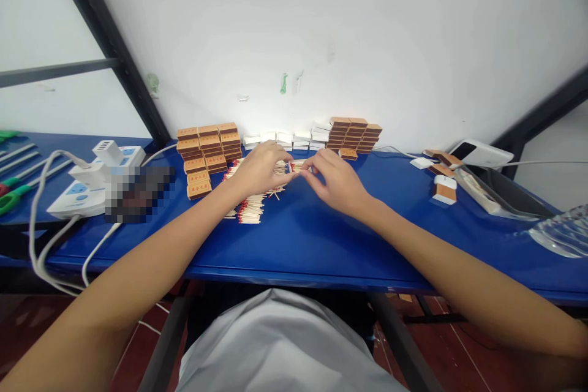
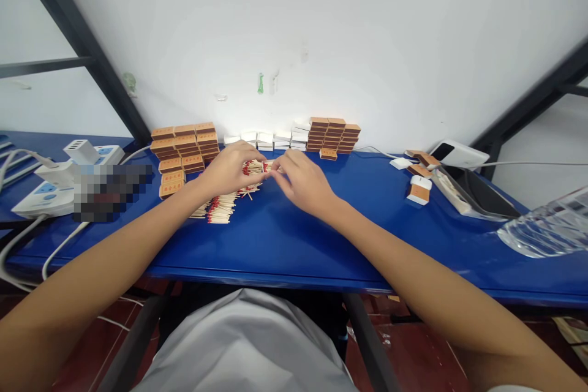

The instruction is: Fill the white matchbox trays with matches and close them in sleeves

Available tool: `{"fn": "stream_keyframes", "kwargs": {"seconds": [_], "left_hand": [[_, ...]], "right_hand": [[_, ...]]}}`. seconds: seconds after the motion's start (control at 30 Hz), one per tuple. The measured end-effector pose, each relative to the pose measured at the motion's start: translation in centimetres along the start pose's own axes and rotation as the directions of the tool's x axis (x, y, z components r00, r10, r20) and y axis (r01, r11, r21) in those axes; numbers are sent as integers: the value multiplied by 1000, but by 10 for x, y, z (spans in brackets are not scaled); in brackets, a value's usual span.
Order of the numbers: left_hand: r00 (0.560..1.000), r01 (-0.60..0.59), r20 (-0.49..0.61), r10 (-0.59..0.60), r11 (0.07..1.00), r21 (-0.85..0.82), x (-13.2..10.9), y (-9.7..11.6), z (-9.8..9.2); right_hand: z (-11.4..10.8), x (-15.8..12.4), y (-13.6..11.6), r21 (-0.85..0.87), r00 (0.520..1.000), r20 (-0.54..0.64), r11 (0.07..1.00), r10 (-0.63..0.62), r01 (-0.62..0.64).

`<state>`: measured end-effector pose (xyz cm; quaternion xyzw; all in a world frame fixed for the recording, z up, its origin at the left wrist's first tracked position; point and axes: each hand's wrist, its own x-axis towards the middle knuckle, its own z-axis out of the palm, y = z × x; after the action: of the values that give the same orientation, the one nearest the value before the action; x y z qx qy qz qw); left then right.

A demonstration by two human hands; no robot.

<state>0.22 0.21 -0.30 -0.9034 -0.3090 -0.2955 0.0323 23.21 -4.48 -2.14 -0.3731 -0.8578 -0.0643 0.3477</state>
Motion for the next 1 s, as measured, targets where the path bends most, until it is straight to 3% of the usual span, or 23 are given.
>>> {"fn": "stream_keyframes", "kwargs": {"seconds": [0.17,0.3,0.47,0.7,0.8,1.0], "left_hand": [[995,85,-67,-78,992,97,2,-10,-2],[990,116,-88,-106,987,108,1,-13,-3],[993,108,-66,-101,987,117,2,-12,-4],[993,107,-57,-101,987,122,1,-13,-3],[993,108,-56,-102,988,111,1,-14,-2],[995,89,-56,-83,989,116,1,-14,-2]], "right_hand": [[27,-3,-23,112,985,164,991,56,-75],[37,-5,-26,147,970,241,989,-46,10],[38,-7,-19,152,966,239,987,-96,61],[38,-7,-12,221,980,200,975,-5,-40],[36,-7,-8,224,975,224,972,15,-66],[30,-4,-3,214,952,299,977,-57,-9]]}}
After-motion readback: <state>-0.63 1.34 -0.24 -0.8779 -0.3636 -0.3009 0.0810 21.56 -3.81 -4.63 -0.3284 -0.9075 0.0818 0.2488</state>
